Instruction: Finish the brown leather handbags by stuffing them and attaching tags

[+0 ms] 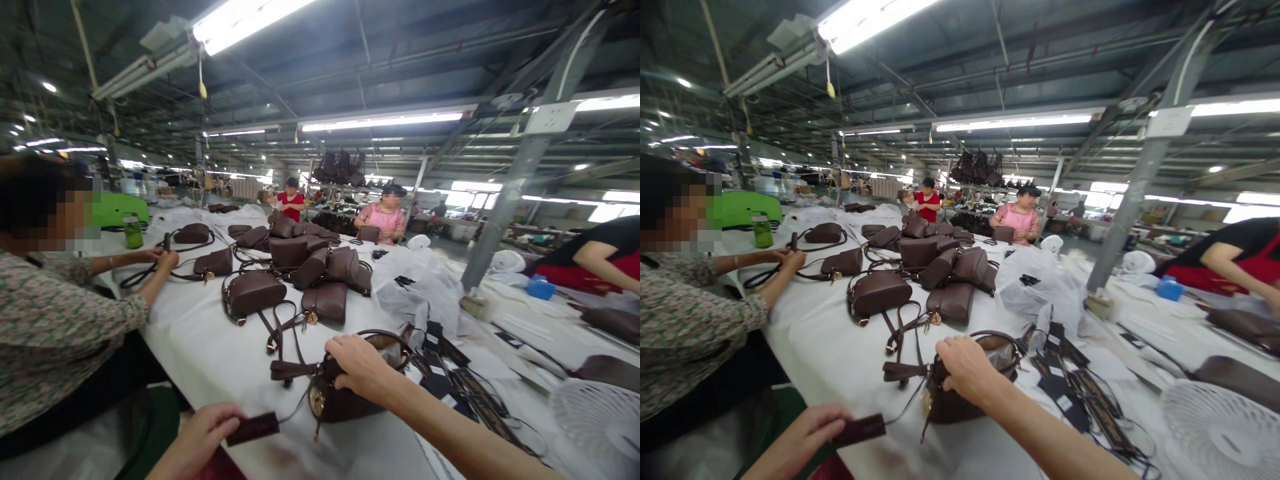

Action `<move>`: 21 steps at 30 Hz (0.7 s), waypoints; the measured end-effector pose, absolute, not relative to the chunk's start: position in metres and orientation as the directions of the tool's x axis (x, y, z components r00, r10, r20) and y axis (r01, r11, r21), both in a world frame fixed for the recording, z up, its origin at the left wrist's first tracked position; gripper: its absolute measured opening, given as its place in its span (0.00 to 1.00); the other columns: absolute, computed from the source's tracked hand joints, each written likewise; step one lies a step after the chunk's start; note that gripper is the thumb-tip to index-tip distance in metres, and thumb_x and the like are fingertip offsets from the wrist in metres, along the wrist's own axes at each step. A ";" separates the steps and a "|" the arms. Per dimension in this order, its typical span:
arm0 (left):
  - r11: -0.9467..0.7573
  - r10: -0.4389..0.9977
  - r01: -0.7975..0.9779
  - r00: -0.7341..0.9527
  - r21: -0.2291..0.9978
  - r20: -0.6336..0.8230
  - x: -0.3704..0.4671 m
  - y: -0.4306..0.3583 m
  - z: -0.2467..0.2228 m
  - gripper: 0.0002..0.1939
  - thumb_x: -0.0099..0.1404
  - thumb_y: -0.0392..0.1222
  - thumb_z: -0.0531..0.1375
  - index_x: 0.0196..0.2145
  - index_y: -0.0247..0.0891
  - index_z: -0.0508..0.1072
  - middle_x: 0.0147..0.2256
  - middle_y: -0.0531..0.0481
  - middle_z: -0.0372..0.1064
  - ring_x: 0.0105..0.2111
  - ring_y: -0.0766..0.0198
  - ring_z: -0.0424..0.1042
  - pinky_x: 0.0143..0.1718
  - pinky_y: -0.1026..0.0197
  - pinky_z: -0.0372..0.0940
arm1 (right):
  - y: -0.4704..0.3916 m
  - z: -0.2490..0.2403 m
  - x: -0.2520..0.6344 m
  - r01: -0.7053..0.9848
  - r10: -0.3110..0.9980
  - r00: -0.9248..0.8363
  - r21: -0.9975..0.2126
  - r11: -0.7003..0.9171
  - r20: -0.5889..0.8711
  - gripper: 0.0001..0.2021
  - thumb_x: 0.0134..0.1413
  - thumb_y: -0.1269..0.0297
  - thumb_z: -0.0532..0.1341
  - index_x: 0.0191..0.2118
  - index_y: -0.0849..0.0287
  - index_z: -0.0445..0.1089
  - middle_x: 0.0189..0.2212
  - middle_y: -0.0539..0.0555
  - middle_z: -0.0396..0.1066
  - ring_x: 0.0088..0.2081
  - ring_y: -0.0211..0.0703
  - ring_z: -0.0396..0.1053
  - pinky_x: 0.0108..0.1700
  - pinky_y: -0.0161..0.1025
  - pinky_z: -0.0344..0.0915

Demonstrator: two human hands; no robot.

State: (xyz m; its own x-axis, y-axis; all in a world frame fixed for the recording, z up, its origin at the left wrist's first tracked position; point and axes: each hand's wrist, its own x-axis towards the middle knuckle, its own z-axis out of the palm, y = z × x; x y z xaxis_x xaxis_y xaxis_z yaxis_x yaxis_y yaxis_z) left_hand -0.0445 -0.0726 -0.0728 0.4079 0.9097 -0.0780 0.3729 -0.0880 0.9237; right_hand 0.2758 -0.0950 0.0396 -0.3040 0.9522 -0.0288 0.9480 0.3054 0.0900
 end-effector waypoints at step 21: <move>-0.021 0.612 -0.196 0.773 0.980 0.168 0.092 -0.004 0.122 0.14 0.51 0.38 0.67 0.36 0.31 0.74 0.21 0.52 0.70 0.20 0.68 0.68 0.24 0.68 0.63 | -0.100 0.052 0.290 0.973 0.972 -0.175 -0.125 0.195 0.155 0.21 0.35 0.56 0.72 0.37 0.57 0.69 0.37 0.53 0.73 0.38 0.52 0.71 0.36 0.41 0.63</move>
